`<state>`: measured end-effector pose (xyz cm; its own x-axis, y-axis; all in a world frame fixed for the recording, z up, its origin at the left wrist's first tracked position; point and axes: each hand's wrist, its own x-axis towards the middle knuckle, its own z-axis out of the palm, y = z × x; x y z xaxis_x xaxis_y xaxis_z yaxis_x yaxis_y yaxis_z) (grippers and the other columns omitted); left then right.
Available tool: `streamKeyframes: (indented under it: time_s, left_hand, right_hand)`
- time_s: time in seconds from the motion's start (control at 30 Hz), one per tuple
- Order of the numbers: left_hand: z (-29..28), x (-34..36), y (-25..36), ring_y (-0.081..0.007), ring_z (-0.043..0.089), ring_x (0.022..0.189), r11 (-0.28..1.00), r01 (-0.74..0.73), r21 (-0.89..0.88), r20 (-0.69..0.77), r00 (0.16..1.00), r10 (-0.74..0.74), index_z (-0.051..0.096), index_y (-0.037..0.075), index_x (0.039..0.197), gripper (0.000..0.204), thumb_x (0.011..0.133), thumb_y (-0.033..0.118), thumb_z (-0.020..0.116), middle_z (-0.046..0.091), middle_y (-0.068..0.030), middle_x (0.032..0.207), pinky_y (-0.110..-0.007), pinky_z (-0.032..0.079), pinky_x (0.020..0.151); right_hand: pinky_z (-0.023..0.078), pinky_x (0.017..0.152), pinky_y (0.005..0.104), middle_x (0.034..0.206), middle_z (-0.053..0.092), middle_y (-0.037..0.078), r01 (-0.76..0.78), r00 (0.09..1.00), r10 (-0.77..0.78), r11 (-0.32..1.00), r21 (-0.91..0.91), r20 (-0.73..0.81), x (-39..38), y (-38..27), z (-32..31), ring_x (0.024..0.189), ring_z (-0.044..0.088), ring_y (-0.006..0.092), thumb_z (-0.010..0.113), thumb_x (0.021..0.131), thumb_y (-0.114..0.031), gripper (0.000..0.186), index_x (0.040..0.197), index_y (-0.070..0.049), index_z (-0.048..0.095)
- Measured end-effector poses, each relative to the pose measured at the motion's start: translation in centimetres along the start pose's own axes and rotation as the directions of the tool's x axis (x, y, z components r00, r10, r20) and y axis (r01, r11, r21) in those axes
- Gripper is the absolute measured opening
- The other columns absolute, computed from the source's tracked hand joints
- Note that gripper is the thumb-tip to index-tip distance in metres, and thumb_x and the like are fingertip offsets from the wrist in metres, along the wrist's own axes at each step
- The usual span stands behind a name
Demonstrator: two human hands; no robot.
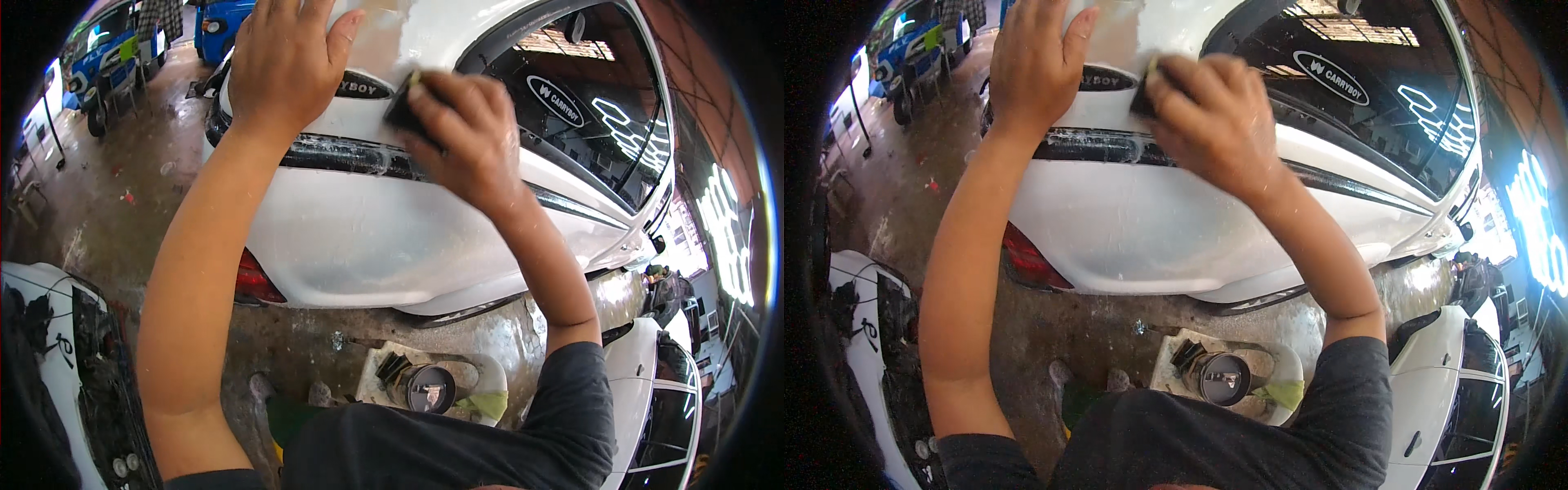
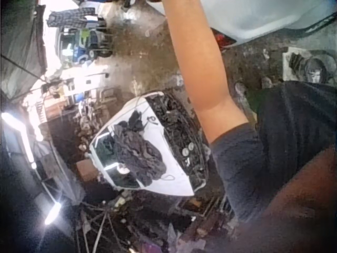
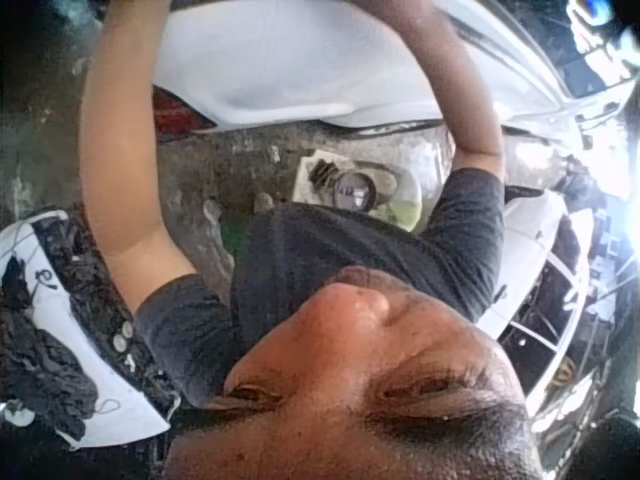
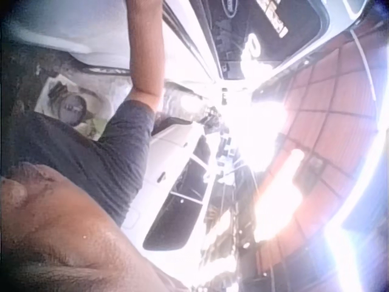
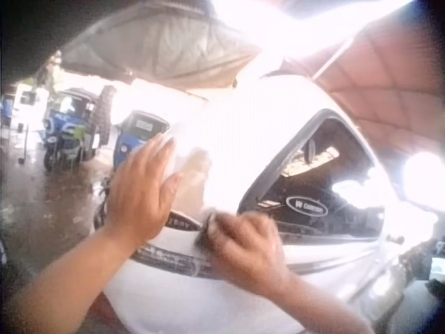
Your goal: The person sands the rear panel of a white vehicle using a sanding block, dipping the block into a bucket of water several times.
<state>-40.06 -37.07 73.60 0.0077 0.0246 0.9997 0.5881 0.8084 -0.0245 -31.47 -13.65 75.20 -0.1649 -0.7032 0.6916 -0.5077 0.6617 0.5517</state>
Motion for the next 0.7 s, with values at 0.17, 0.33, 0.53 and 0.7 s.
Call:
streamKeyframes:
  time_s: [0.17, 0.33, 0.53, 0.7]
  left_hand:
    - [-0.1, 0.1, 0.1, -0.0420, 0.052, 0.138, 1.000, 0.009, 0.002, 0.014, 1.000, -0.009, 0.052, 0.001, 0.149, 0.051, 0.106, 0.028, 0.056, 0.055, -0.0239, 0.150, -0.052, 0.041, 0.116]
    - [0.3, 0.1, -0.3, -0.0418, 0.052, 0.138, 1.000, 0.012, -0.005, 0.019, 1.000, -0.012, 0.052, 0.001, 0.148, 0.050, 0.106, 0.028, 0.056, 0.055, -0.0234, 0.149, -0.053, 0.040, 0.116]
    - [-0.1, 0.0, 0.2, -0.0425, 0.052, 0.139, 1.000, 0.009, 0.002, 0.016, 1.000, -0.009, 0.052, 0.000, 0.148, 0.049, 0.107, 0.027, 0.054, 0.055, -0.0242, 0.149, -0.053, 0.040, 0.116]
    - [-0.2, 0.0, 0.2, -0.0425, 0.052, 0.139, 1.000, 0.006, 0.014, -0.002, 1.000, -0.006, 0.051, 0.001, 0.149, 0.051, 0.106, 0.027, 0.056, 0.055, -0.0242, 0.149, -0.053, 0.040, 0.116]
  right_hand:
    - [0.051, 0.087, 0.0407, 0.128, 0.066, 0.001, 0.020, 1.000, -0.021, 0.999, -0.048, -0.012, 1.1, 1.7, -0.4, 0.109, 0.061, 0.0271, 0.088, 0.071, -0.023, 0.051, 0.119, -0.016, 0.072]
    - [0.052, 0.097, 0.0451, 0.133, 0.069, 0.009, 0.018, 0.991, -0.021, 1.000, 0.026, 0.130, -0.6, -0.6, -0.1, 0.113, 0.061, 0.0333, 0.092, 0.069, -0.016, 0.058, 0.123, -0.010, 0.074]
    - [0.050, 0.091, 0.0434, 0.134, 0.065, 0.001, 0.004, 1.000, -0.004, 1.000, -0.013, 0.011, -1.5, 0.9, 0.2, 0.111, 0.060, 0.0281, 0.090, 0.073, -0.024, 0.052, 0.121, -0.015, 0.072]
    - [0.050, 0.091, 0.0426, 0.133, 0.065, 0.002, 0.070, 0.997, -0.069, 0.997, -0.011, 0.042, -0.3, 1.6, -0.5, 0.111, 0.058, 0.0286, 0.088, 0.076, -0.025, 0.050, 0.123, -0.017, 0.070]
